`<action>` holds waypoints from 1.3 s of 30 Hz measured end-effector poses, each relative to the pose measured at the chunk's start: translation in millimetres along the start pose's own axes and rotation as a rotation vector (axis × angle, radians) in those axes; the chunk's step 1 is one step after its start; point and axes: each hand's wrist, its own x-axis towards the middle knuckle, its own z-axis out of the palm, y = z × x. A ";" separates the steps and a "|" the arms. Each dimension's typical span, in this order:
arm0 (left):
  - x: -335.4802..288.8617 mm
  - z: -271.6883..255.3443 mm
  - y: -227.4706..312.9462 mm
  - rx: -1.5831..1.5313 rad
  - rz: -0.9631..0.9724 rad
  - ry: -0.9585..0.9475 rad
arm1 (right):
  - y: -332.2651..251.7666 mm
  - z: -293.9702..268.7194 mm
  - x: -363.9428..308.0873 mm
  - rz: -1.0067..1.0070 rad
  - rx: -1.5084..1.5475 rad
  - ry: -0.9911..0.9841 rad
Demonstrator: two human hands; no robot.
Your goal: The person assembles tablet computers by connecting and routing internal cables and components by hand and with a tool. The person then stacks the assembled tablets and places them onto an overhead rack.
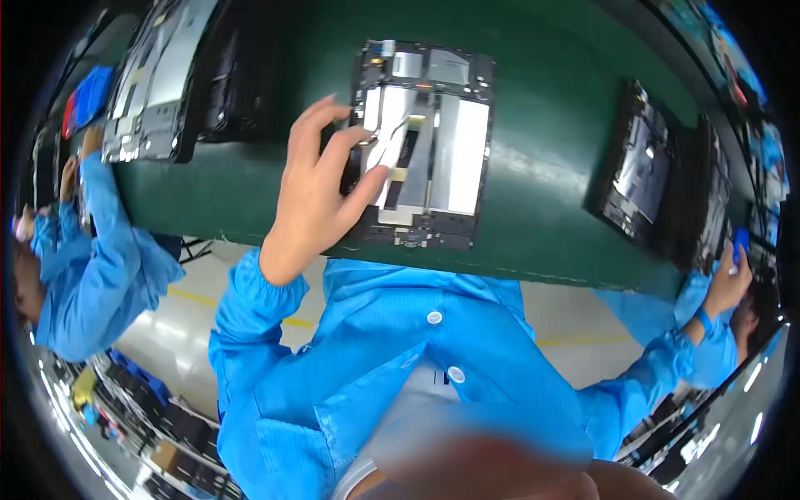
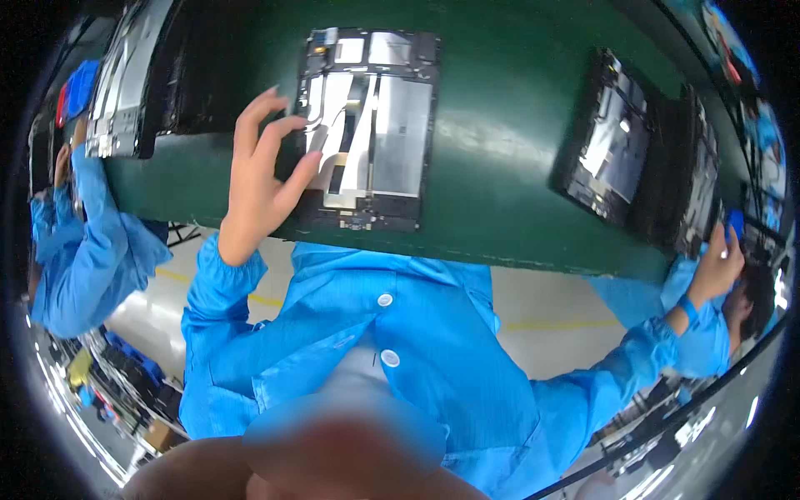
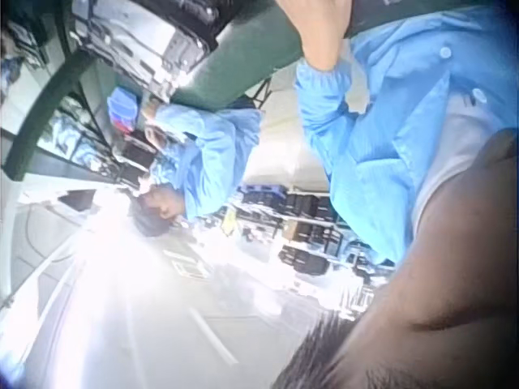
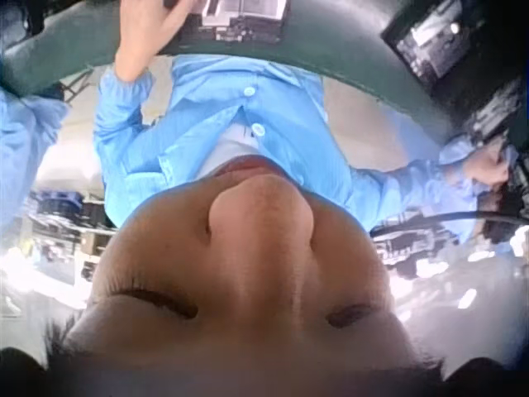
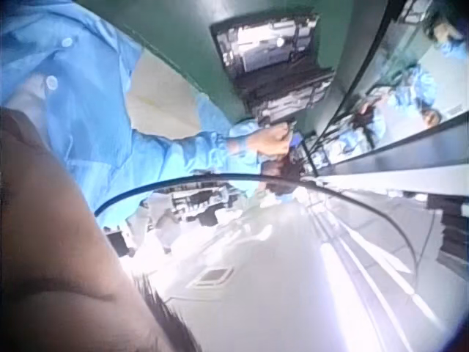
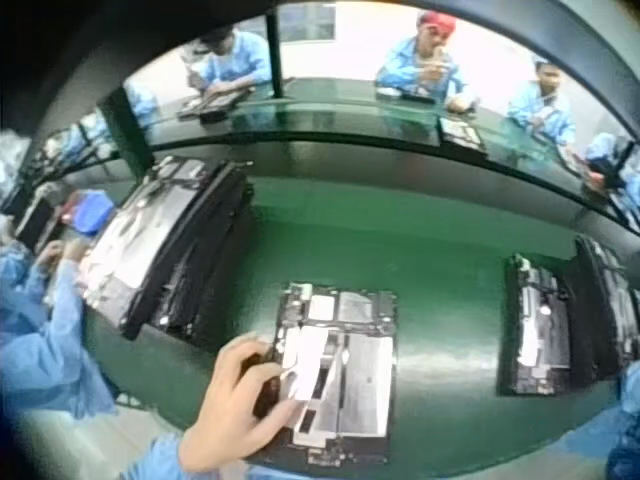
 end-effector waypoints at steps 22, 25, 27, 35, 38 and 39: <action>22.4 23.2 -14.2 -0.109 -0.141 0.016 | -432.2 -143.0 -34.8 -0.361 1.497 -0.699; 22.1 21.3 -16.4 -0.122 -0.069 0.076 | -468.9 -136.0 -35.6 -0.355 1.542 -0.915; 23.6 20.6 -17.5 -0.118 -0.032 0.101 | -491.7 -133.7 -28.3 -0.410 1.521 -0.930; 29.7 5.3 -17.4 -0.124 -0.022 -0.007 | -522.9 -116.4 -15.4 -0.600 1.527 -0.792; 16.1 5.4 -24.1 -0.226 -0.125 0.074 | -530.8 -111.7 -12.1 -0.757 1.350 -0.614; 15.5 3.7 -26.3 -0.226 -0.130 0.073 | -533.3 -116.4 -8.0 -0.758 1.350 -0.620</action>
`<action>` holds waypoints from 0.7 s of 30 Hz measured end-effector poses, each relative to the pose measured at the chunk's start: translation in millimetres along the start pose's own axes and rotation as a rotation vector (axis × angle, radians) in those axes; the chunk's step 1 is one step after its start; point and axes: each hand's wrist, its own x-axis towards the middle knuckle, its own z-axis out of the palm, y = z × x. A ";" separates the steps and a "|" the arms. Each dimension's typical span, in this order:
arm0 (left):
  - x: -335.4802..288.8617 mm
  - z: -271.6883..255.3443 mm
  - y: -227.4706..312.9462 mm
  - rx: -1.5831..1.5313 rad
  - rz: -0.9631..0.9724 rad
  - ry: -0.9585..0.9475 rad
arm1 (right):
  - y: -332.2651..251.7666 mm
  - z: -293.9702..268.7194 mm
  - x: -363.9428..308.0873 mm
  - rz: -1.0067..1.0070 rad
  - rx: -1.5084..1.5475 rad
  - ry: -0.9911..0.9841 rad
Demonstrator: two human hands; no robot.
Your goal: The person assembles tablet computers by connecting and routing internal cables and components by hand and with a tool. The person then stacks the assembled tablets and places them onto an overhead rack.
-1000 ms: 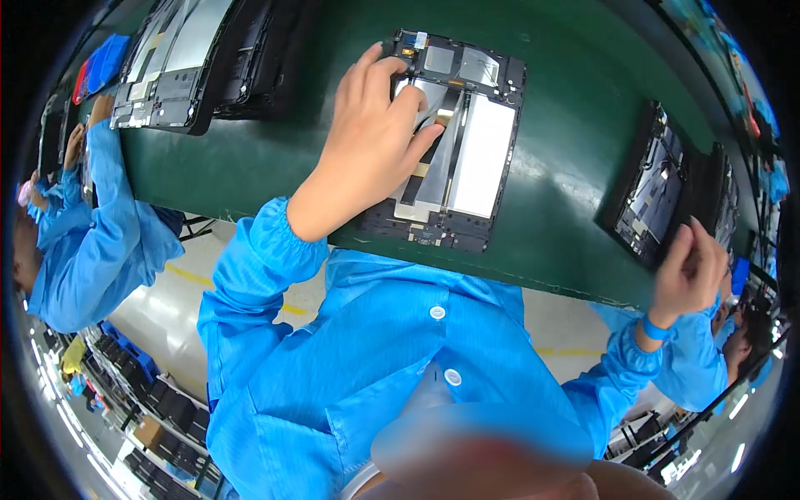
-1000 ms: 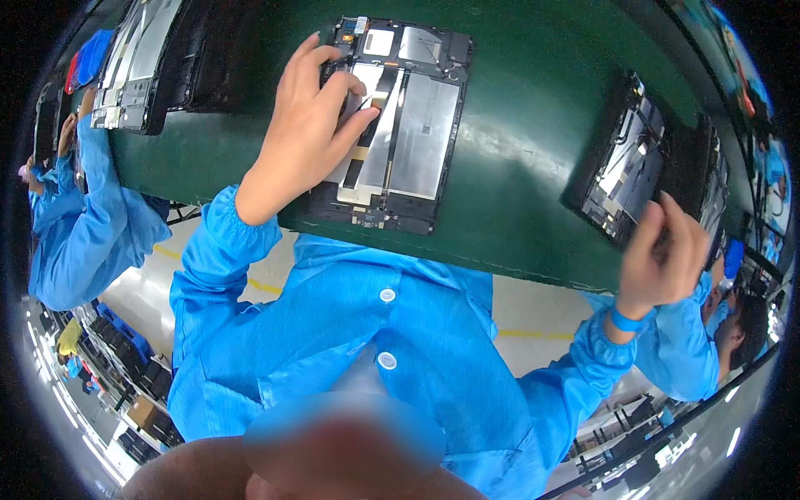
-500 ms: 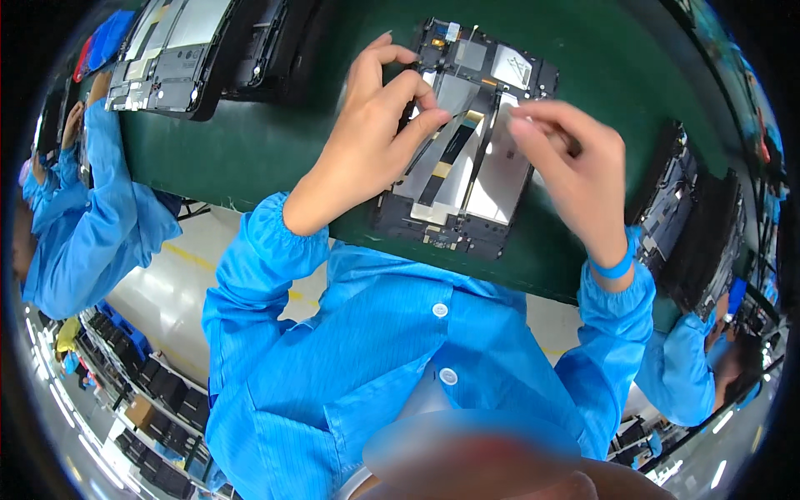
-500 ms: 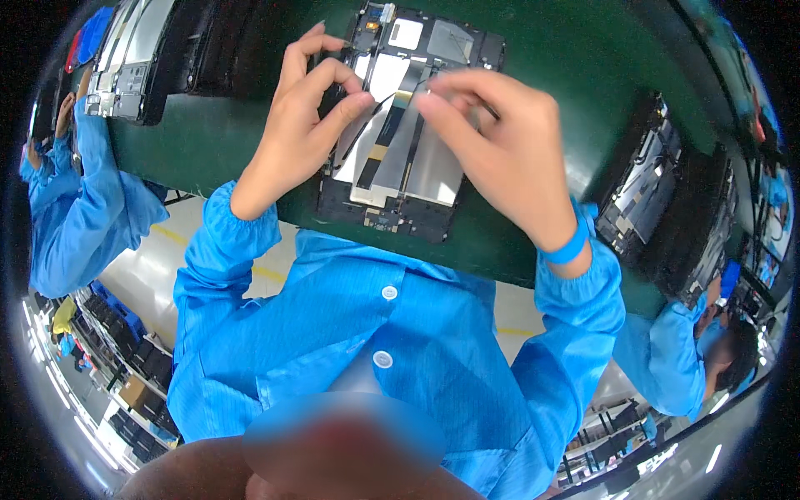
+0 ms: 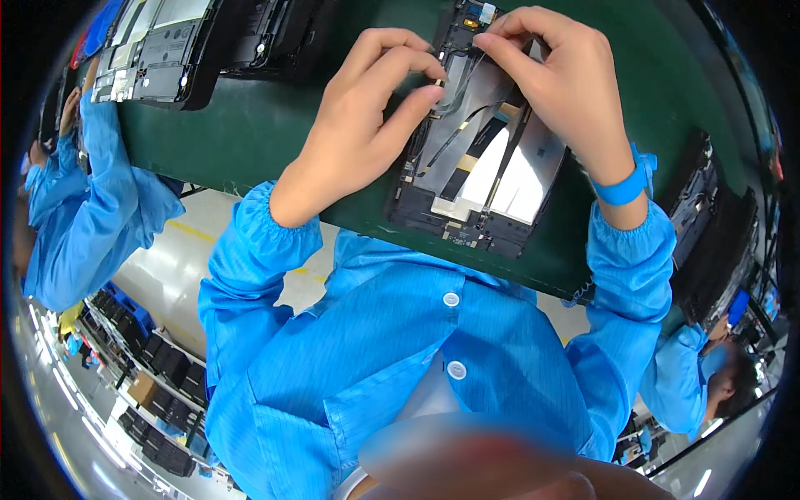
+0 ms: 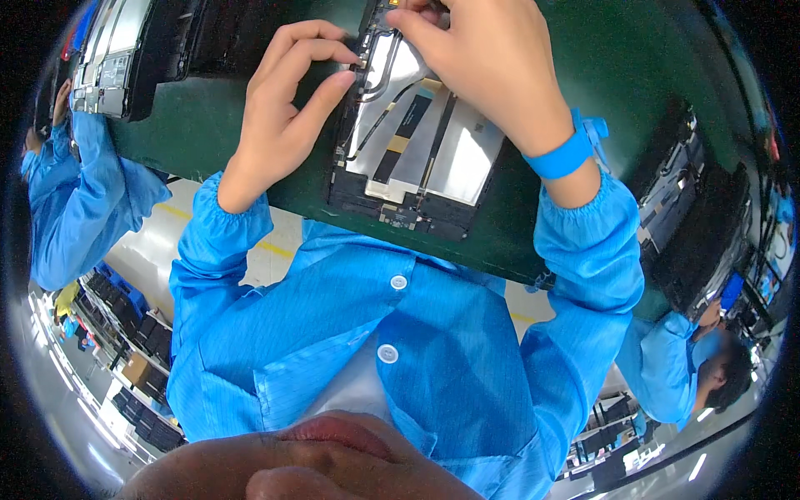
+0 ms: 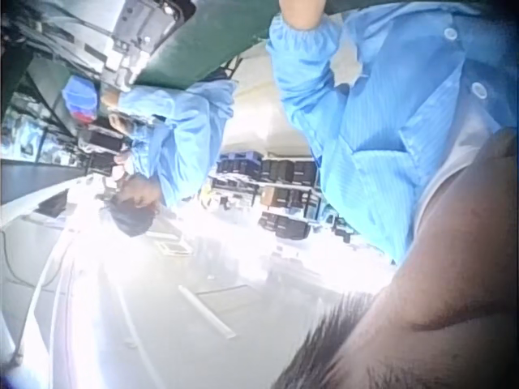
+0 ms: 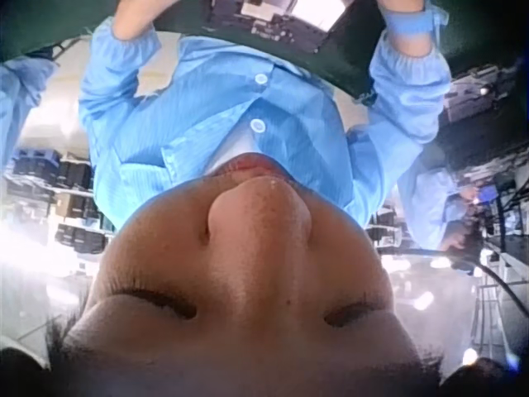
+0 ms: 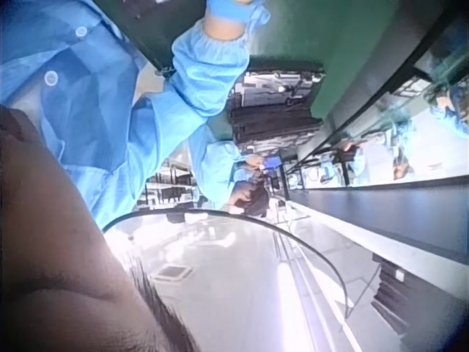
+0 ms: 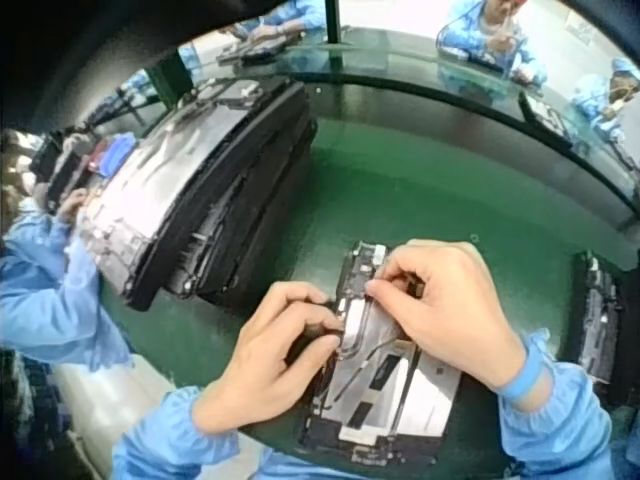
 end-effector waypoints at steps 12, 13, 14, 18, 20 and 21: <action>50.3 14.7 -14.3 -0.111 -0.135 -0.194 | -4.8 7.1 25.3 0.007 -0.123 0.151; 55.7 22.5 -23.1 -0.055 0.018 -0.083 | 1.4 9.3 26.5 0.003 -0.124 0.151; 63.8 27.7 -28.3 0.000 0.171 0.027 | 10.3 11.4 29.5 -0.014 -0.108 0.147; 78.2 26.9 -33.7 -0.290 0.024 -0.085 | 10.3 4.9 30.3 0.018 -0.024 0.125; 76.3 25.0 -37.4 -0.240 0.053 -0.118 | 10.3 1.6 30.2 0.030 0.016 0.122; 74.5 25.8 -40.9 -0.273 0.041 -0.131 | 9.9 0.1 30.0 0.039 0.058 0.119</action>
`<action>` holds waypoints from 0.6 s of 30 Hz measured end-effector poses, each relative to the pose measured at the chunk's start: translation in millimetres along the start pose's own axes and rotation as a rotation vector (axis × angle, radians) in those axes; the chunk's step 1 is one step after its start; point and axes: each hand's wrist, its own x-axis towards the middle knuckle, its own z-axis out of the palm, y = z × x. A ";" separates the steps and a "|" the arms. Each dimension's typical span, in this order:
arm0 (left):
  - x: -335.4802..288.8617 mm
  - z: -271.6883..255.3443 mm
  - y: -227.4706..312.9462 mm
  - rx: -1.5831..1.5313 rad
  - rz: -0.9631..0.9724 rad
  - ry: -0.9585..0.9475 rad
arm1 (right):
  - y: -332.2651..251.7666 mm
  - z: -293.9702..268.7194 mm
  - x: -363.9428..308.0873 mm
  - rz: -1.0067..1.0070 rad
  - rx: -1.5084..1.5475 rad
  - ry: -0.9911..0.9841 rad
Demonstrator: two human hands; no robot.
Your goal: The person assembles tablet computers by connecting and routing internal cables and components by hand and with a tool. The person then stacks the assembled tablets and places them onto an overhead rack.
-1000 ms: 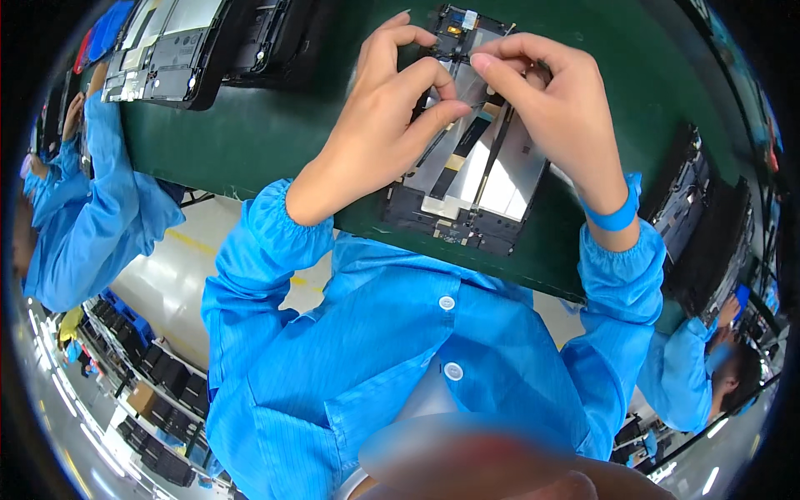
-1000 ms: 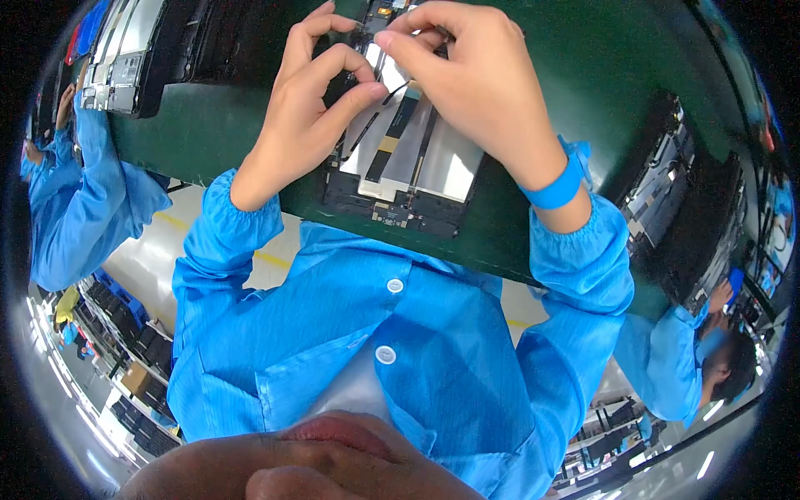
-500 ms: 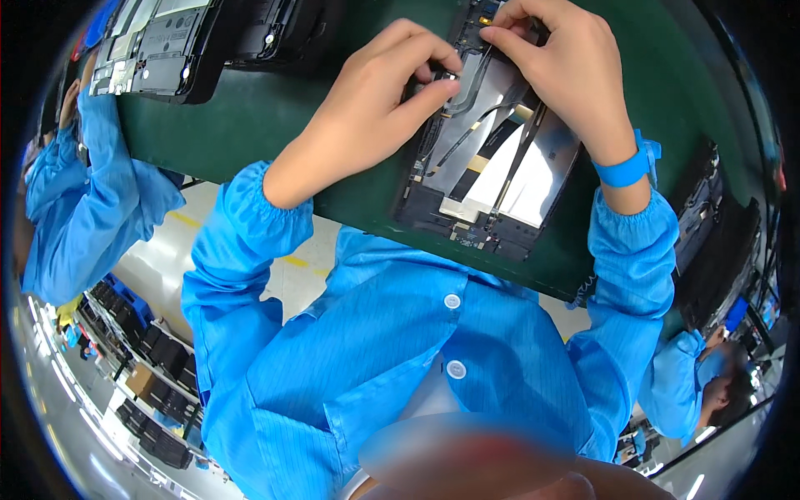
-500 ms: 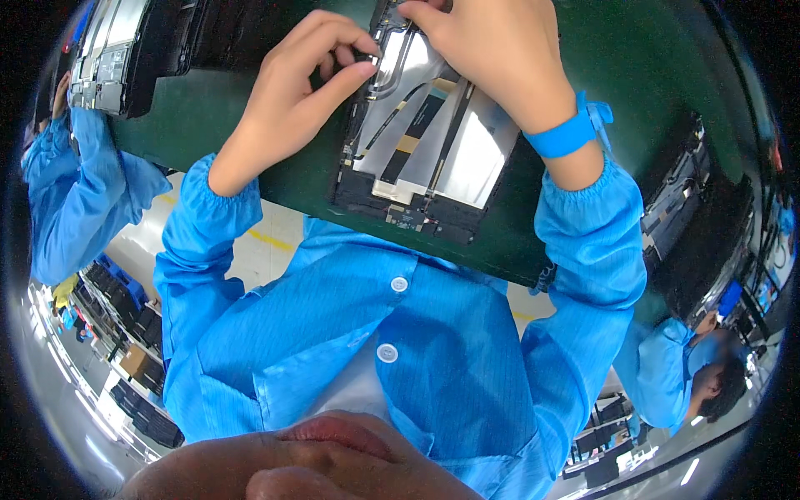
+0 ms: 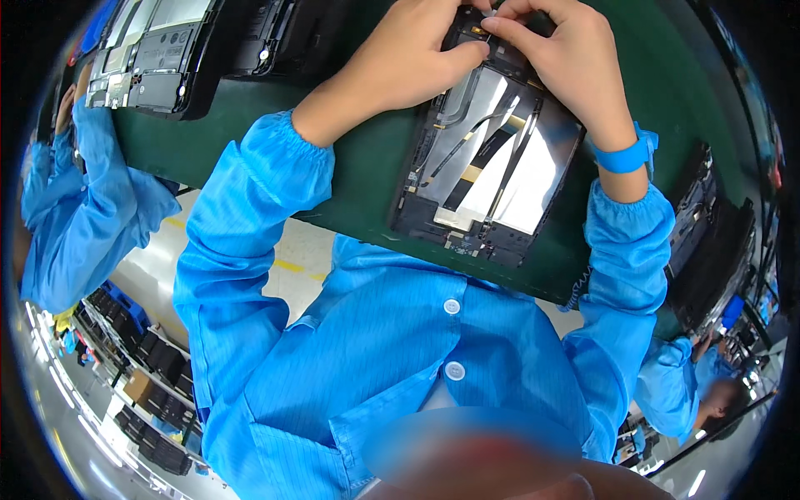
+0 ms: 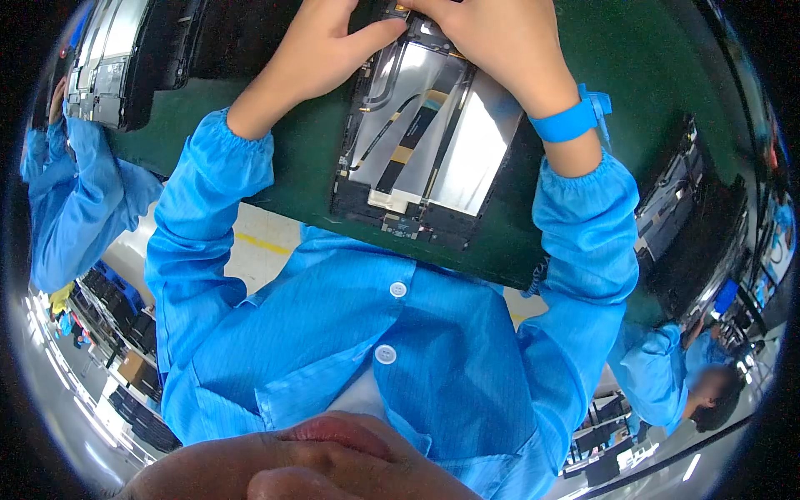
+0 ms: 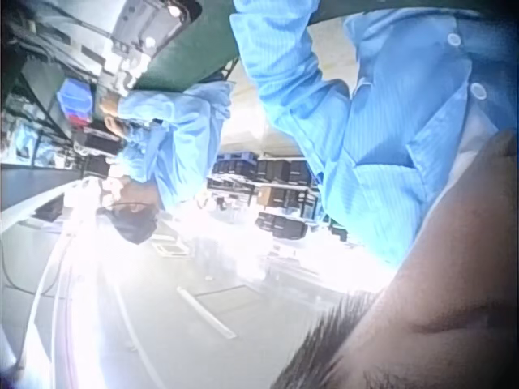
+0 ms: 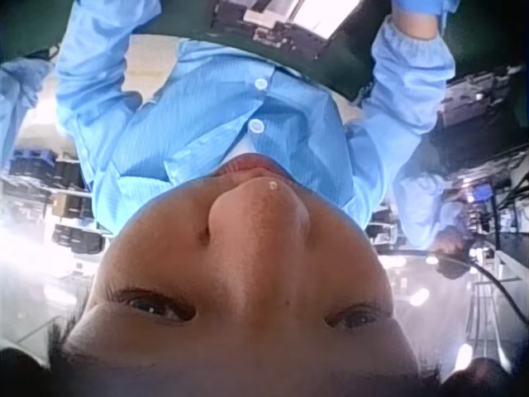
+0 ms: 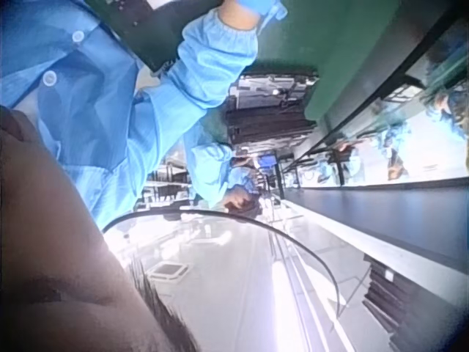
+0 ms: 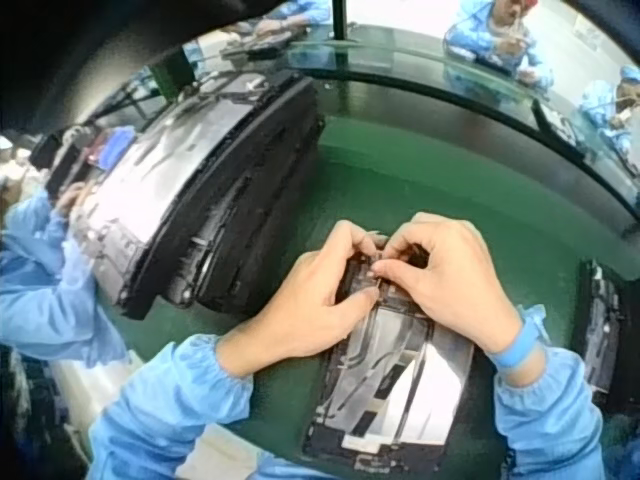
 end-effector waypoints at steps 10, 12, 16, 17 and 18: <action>-2.0 -3.3 21.4 0.141 -0.042 0.033 | -1.0 -3.2 8.7 0.093 0.126 -0.123; -2.6 -6.6 5.8 0.118 -0.010 0.047 | -0.8 -1.7 11.5 0.039 0.094 -0.152; -1.7 -9.6 4.3 0.028 -0.039 0.051 | 7.4 4.5 12.4 -0.063 0.126 -0.110; -1.8 -9.9 5.3 0.014 -0.053 0.041 | 1.2 1.6 14.2 -0.015 0.119 -0.138; -1.8 -8.8 4.8 0.014 -0.058 0.043 | -3.2 0.1 14.0 0.032 0.111 -0.166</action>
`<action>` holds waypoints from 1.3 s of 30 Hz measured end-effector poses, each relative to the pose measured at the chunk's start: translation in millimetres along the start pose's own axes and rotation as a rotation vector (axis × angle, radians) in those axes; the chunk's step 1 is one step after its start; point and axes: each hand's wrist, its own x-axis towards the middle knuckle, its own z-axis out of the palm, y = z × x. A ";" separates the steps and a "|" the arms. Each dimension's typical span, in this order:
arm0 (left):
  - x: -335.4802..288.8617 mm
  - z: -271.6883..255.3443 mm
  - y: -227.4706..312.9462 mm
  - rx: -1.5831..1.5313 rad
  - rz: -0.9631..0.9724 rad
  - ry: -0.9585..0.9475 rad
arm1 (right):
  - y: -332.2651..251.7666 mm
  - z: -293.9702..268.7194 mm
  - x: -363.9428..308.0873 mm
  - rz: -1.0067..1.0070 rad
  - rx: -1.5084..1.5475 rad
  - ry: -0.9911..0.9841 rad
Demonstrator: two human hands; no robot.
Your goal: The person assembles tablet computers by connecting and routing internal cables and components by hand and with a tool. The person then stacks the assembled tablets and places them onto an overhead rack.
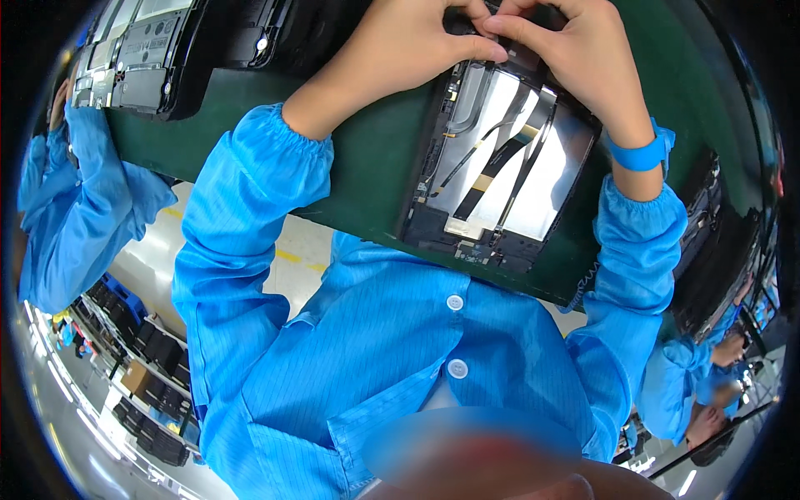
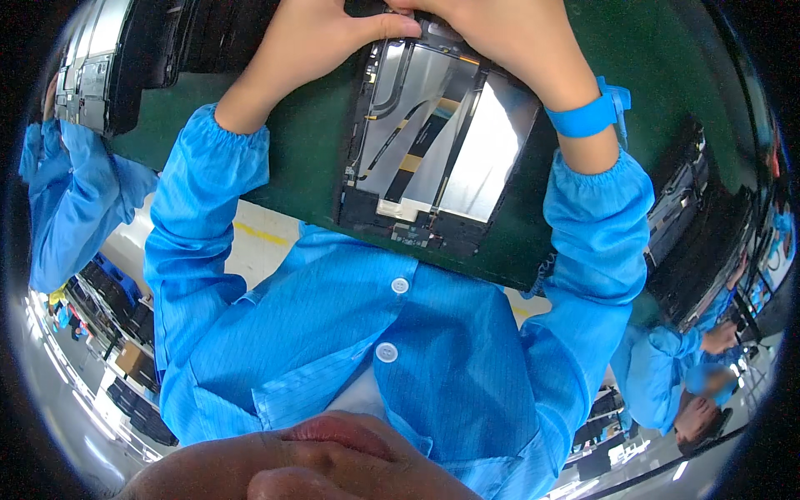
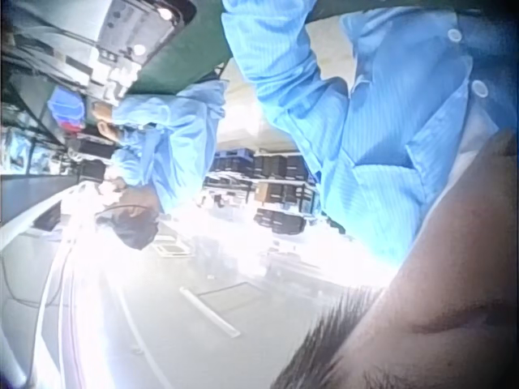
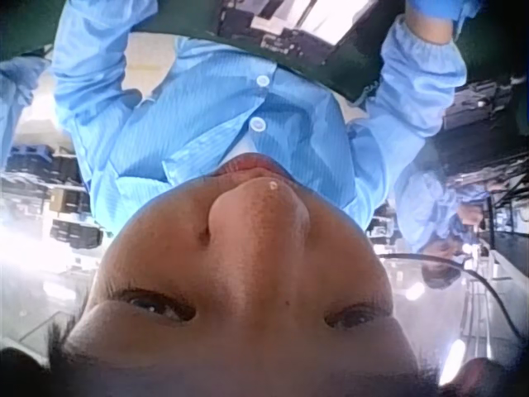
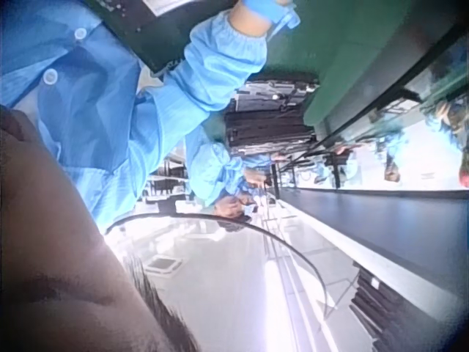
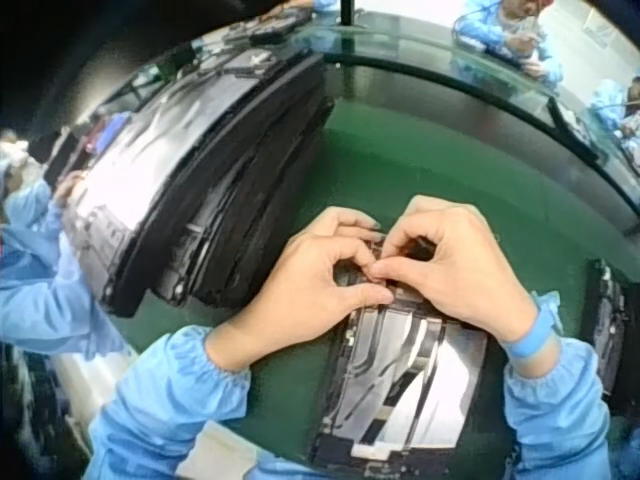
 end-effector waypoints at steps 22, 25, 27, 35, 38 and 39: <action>1.6 9.0 -14.3 -0.009 0.188 0.002 | -15.7 -0.1 -144.3 -0.011 0.618 0.031; 4.4 8.2 -0.2 0.008 0.210 0.003 | -13.5 1.0 -148.9 0.009 0.576 -0.013; 5.0 9.7 0.2 0.026 0.198 0.002 | -7.6 2.7 -146.7 -0.228 0.344 -0.107; 11.7 21.6 -12.3 -0.003 0.250 0.030 | -4.2 29.8 -149.9 -0.091 0.515 -0.012; 11.0 19.6 -6.2 -0.004 0.237 0.030 | -4.5 27.2 -147.2 -0.098 0.476 -0.087; 10.9 19.9 -7.1 -0.002 0.235 0.032 | -4.3 27.6 -147.3 -0.098 0.478 -0.090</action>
